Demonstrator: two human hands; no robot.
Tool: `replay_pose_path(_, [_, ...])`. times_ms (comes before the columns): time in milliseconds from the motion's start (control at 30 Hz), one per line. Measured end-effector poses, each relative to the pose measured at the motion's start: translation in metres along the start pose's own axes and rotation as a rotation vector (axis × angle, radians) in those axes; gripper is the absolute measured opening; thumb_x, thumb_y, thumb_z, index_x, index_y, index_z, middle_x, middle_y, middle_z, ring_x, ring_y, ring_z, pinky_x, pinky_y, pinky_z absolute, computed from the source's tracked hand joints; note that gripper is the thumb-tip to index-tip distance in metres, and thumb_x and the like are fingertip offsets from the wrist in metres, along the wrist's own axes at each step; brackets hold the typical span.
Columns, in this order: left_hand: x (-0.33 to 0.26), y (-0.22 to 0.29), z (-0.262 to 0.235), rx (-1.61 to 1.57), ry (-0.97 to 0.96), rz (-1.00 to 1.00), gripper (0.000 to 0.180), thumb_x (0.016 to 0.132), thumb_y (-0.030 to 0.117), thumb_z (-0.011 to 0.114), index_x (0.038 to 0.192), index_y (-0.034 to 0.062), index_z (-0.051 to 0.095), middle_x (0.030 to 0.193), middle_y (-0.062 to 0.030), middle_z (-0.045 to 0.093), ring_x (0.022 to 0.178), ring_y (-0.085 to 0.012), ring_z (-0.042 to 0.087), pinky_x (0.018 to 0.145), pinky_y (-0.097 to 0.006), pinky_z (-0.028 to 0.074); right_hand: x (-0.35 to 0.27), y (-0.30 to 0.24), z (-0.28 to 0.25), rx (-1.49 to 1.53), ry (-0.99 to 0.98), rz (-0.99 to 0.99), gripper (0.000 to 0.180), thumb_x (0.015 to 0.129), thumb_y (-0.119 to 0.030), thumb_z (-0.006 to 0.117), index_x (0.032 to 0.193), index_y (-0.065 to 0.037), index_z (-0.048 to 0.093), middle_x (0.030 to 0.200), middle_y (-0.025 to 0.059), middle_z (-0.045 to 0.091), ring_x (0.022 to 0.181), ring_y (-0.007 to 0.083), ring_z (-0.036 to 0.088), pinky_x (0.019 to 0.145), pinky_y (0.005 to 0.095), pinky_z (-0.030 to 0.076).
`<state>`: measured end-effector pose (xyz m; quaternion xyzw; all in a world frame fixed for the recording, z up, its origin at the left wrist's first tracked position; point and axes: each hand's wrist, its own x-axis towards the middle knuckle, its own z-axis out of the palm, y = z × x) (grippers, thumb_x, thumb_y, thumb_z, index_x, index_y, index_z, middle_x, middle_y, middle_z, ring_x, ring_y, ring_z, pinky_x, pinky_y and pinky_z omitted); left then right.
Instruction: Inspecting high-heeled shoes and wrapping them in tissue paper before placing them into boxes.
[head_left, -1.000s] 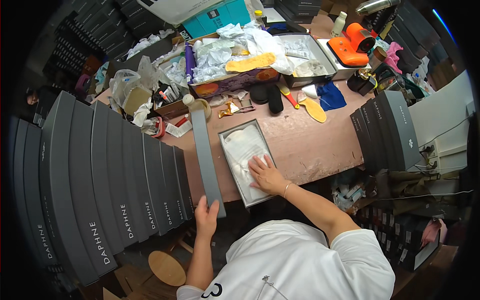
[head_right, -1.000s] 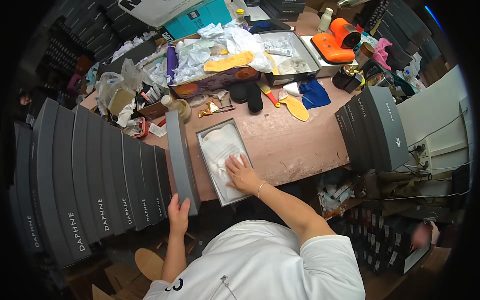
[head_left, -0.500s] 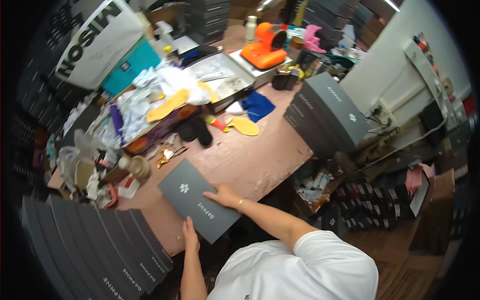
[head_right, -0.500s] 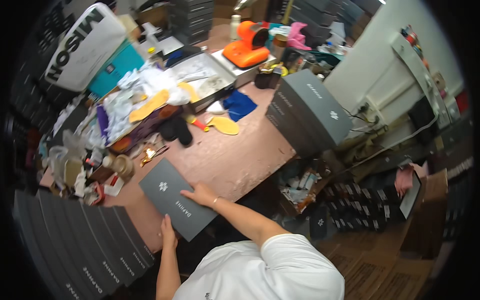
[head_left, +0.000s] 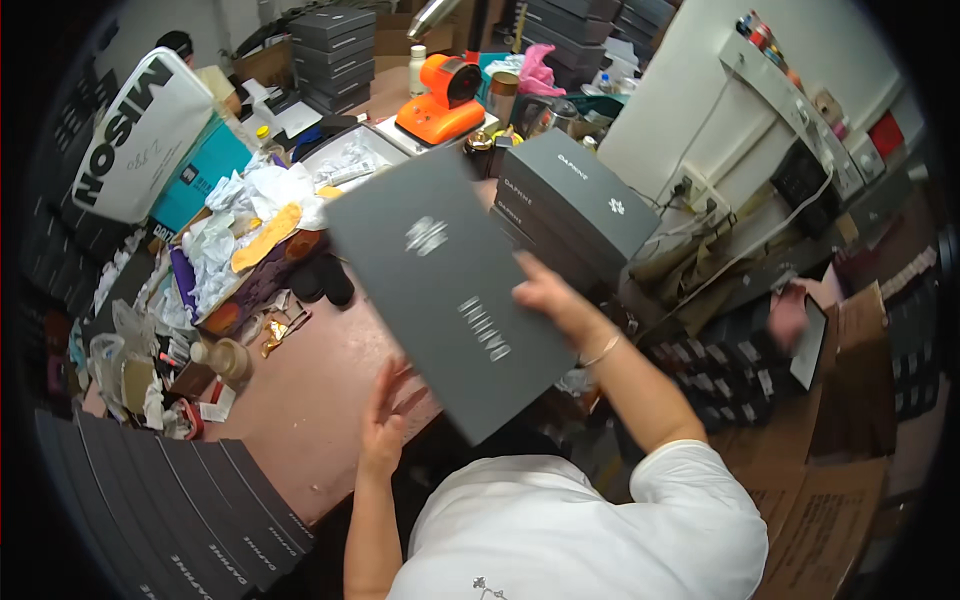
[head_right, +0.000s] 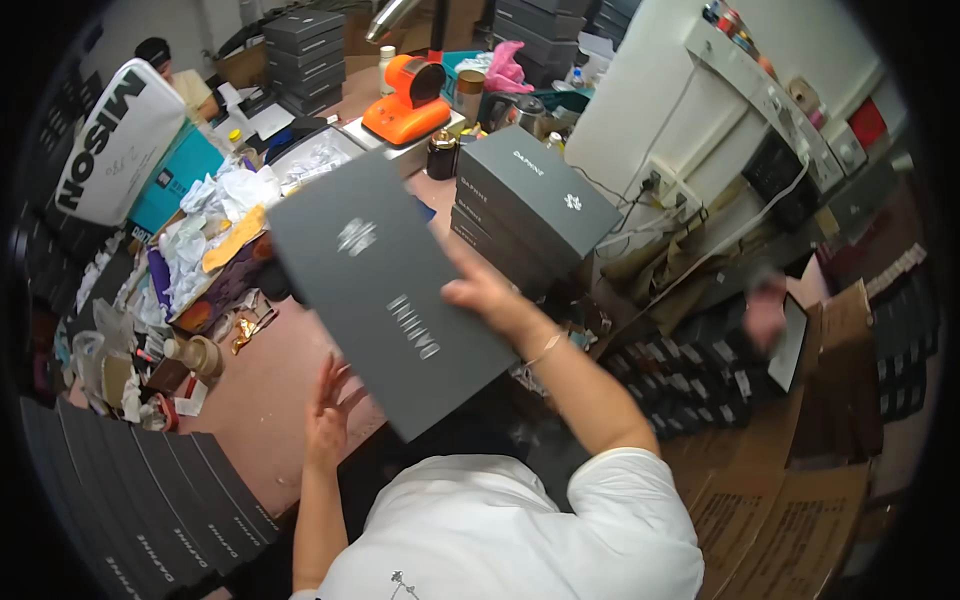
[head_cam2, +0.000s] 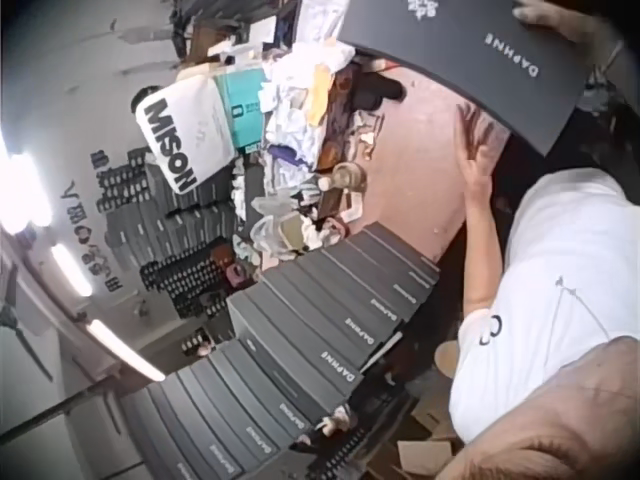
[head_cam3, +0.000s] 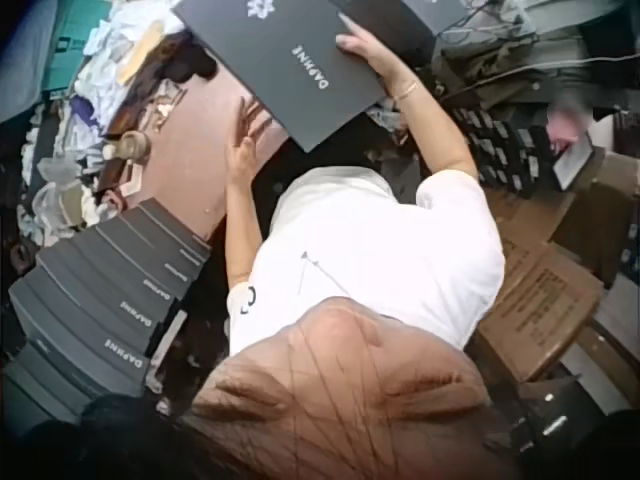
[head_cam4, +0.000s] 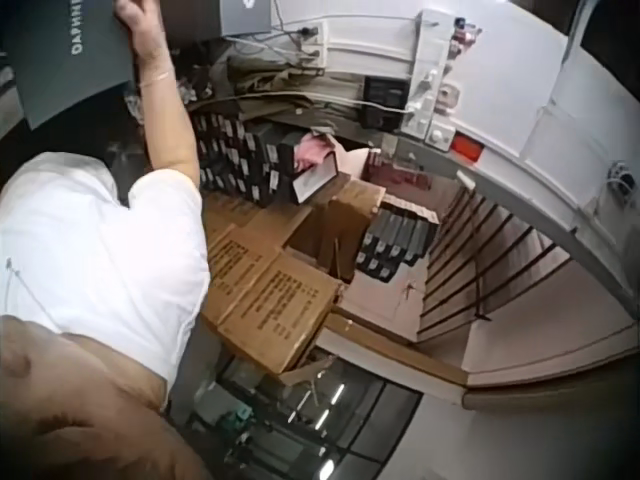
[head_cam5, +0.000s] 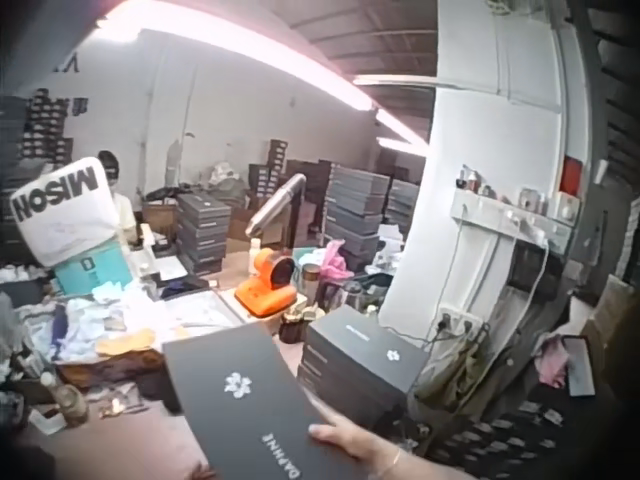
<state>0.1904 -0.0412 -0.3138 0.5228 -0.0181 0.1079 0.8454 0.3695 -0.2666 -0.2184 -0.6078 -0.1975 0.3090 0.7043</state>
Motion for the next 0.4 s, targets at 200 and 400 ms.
replay_pose_path(200, [0.045, -0.048, 0.063, -0.102, -0.161, -0.19, 0.058, 0.088, 0.027, 0.066, 0.136, 0.0033, 0.043, 0.126, -0.0105, 0.053, 0.112, -0.0202, 0.056, 0.097, -0.034, 0.044, -0.017, -0.144, -0.251, -0.132, 0.299, 0.199, 0.05, 0.094, -0.038, 0.053, 0.125, 0.002, 0.051, 0.106, 0.0106, 0.064, 0.085, 0.0163, 0.066, 0.072, 0.0259, 0.055])
replay_pose_path(400, [0.009, -0.074, 0.074, -0.025, 0.001, -0.338, 0.055, 0.088, 0.028, 0.067, 0.134, 0.0045, 0.046, 0.126, -0.0086, 0.053, 0.111, -0.0189, 0.056, 0.096, -0.031, 0.043, 0.052, -0.117, -0.332, -0.608, 0.141, 0.295, 0.061, 0.094, -0.043, 0.052, 0.143, -0.011, 0.036, 0.137, 0.0105, 0.047, 0.124, 0.0159, 0.046, 0.102, 0.0269, 0.038])
